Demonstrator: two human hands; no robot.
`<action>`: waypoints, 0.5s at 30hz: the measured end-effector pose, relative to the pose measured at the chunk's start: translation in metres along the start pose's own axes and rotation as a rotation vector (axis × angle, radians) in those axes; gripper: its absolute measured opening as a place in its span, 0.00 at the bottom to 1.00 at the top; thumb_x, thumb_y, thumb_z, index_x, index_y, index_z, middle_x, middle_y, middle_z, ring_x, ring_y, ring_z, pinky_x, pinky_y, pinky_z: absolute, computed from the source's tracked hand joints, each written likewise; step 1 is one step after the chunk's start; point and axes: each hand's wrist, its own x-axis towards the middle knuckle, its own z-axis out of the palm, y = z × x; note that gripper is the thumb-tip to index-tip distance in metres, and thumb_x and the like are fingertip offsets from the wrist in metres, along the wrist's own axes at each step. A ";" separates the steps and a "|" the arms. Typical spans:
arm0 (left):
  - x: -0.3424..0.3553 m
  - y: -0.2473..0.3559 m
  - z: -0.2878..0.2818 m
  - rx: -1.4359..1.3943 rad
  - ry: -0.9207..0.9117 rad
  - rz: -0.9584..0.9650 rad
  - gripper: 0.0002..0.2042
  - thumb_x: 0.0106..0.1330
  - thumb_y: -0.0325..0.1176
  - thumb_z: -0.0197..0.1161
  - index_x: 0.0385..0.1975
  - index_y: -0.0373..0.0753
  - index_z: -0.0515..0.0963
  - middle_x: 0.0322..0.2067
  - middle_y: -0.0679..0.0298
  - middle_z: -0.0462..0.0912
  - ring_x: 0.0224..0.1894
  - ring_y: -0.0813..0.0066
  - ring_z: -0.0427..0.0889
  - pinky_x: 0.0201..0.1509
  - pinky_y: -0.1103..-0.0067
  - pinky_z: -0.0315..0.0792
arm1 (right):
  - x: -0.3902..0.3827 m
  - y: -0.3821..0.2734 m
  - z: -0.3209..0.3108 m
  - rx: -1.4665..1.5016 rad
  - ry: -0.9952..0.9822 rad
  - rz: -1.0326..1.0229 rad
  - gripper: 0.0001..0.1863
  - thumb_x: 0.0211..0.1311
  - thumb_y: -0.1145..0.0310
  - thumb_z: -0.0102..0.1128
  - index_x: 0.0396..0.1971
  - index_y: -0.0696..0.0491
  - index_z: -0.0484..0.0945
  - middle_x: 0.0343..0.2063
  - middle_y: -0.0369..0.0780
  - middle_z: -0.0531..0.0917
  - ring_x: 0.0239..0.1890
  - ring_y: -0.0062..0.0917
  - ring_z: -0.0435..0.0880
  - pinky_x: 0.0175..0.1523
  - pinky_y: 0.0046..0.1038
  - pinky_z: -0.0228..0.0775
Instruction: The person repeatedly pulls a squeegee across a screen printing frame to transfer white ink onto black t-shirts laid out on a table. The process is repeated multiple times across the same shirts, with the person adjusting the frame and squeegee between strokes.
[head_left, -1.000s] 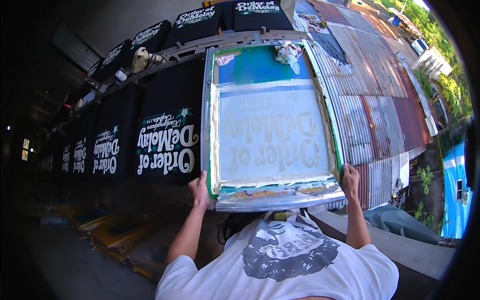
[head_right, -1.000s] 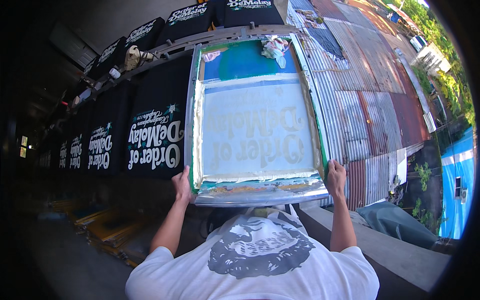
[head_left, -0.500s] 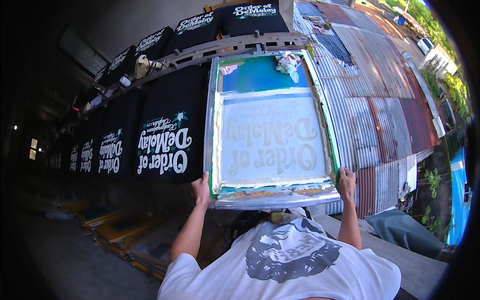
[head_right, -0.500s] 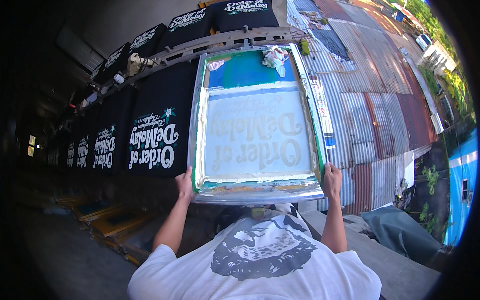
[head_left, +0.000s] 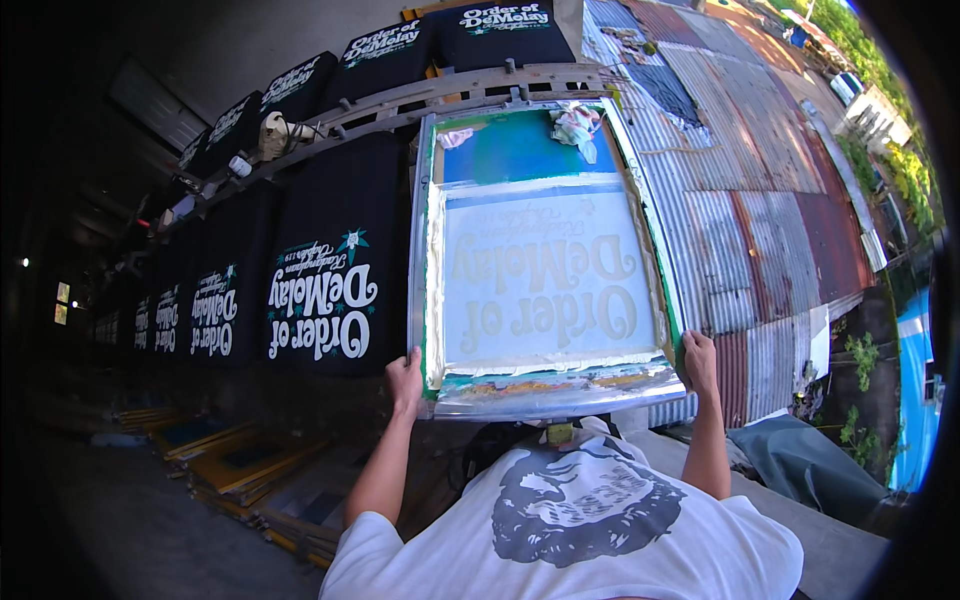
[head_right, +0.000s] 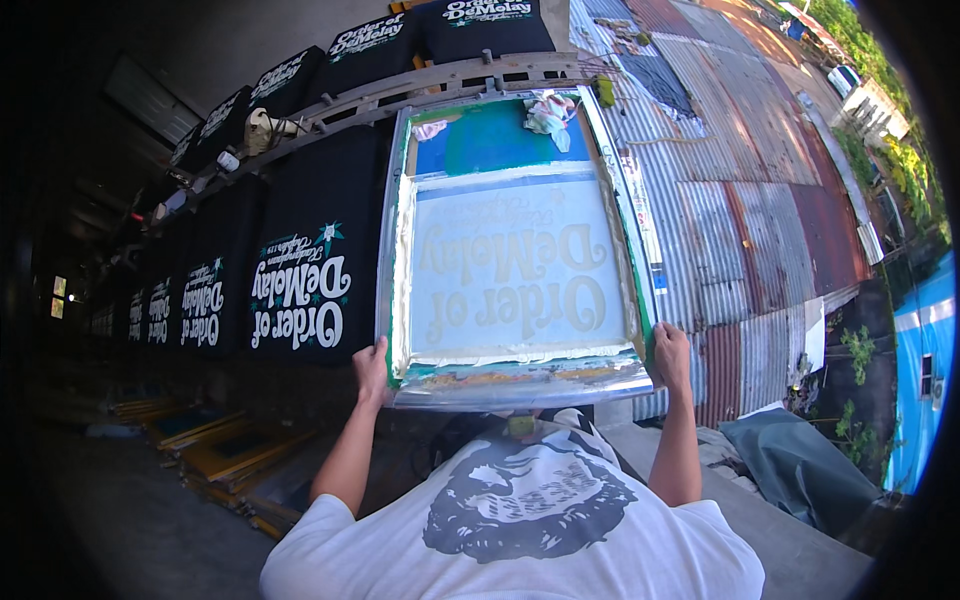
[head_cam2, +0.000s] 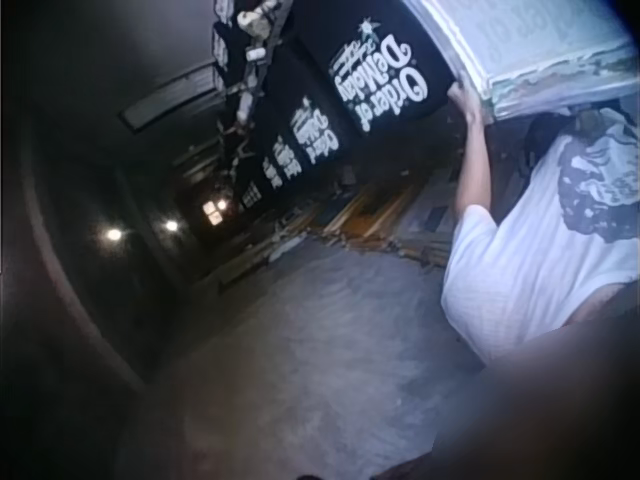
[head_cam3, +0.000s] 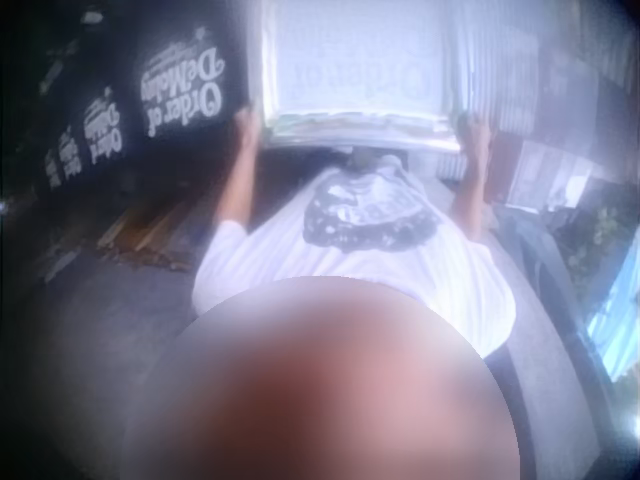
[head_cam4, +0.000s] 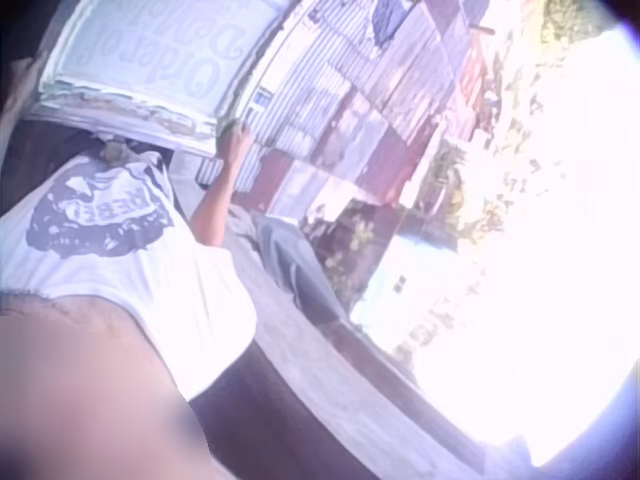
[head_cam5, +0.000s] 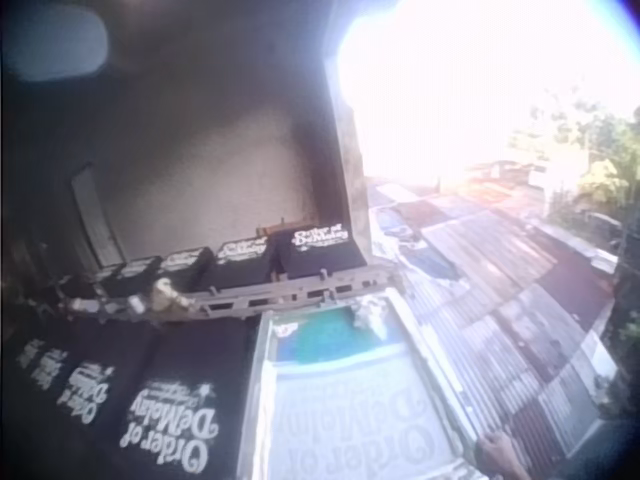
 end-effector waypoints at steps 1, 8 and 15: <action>0.001 0.002 0.001 0.005 -0.005 0.002 0.30 0.72 0.52 0.63 0.16 0.29 0.75 0.13 0.54 0.73 0.18 0.71 0.70 0.27 0.64 0.65 | 0.004 0.004 -0.002 -0.042 0.007 -0.028 0.19 0.73 0.62 0.54 0.39 0.66 0.82 0.23 0.48 0.82 0.27 0.28 0.80 0.36 0.35 0.69; 0.014 -0.020 0.004 0.157 -0.030 0.095 0.31 0.71 0.55 0.62 0.19 0.28 0.78 0.16 0.45 0.76 0.19 0.57 0.78 0.28 0.61 0.68 | 0.029 0.004 -0.001 -0.272 -0.230 0.028 0.16 0.70 0.66 0.52 0.34 0.66 0.80 0.25 0.53 0.83 0.30 0.36 0.84 0.42 0.40 0.72; 0.013 -0.008 0.002 0.348 -0.065 0.180 0.30 0.73 0.54 0.59 0.22 0.27 0.79 0.20 0.41 0.79 0.28 0.42 0.84 0.33 0.57 0.72 | 0.032 0.004 -0.004 -0.270 -0.326 0.082 0.17 0.73 0.67 0.50 0.36 0.67 0.80 0.29 0.56 0.84 0.36 0.43 0.86 0.47 0.43 0.73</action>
